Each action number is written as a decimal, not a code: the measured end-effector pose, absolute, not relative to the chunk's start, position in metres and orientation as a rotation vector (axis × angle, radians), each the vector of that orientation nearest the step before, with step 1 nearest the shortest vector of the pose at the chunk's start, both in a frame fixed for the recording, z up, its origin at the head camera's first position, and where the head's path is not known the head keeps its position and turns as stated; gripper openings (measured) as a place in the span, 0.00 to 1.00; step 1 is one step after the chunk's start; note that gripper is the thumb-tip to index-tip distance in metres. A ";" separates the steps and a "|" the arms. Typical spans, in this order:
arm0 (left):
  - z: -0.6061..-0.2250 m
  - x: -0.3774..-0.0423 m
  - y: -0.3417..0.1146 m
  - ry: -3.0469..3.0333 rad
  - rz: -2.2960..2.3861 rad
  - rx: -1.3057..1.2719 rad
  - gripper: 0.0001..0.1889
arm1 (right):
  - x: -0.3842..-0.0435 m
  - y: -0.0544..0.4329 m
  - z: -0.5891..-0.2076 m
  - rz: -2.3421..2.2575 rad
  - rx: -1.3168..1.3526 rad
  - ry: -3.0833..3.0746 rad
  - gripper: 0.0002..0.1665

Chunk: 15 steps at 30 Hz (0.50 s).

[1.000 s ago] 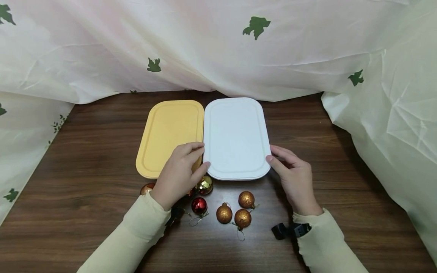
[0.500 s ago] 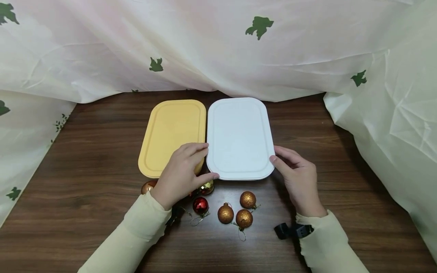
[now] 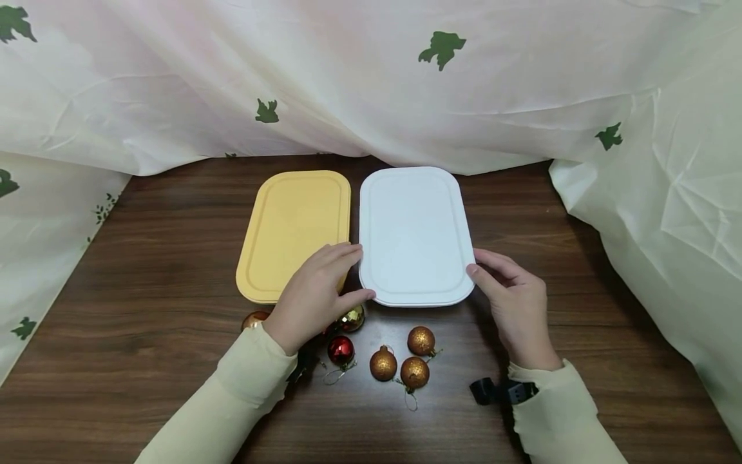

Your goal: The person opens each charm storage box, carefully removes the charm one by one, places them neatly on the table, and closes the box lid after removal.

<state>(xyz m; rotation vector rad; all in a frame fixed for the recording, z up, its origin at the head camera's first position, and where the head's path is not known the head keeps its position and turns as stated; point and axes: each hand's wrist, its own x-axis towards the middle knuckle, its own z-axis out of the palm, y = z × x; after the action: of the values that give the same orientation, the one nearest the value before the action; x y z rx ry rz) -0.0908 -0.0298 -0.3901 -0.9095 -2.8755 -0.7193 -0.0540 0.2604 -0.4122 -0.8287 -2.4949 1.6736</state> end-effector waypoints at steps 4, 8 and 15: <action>-0.389 -0.093 -0.030 -2.890 -0.815 -0.880 0.30 | -0.055 0.262 -0.413 1.689 -0.839 -2.491 0.28; -0.389 -0.094 -0.031 -2.907 -0.885 -0.848 0.28 | -0.056 0.262 -0.413 1.682 -0.854 -2.500 0.28; -0.390 -0.092 -0.031 -2.871 -0.957 -0.824 0.30 | -0.054 0.265 -0.415 1.699 -0.861 -2.500 0.29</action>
<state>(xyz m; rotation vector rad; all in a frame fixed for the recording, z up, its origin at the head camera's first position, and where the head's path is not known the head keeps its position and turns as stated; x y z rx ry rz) -0.0920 -0.0313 -0.3895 -0.8239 -2.8706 -0.9571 -0.0541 0.2647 -0.4145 -0.8611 -2.4996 1.6985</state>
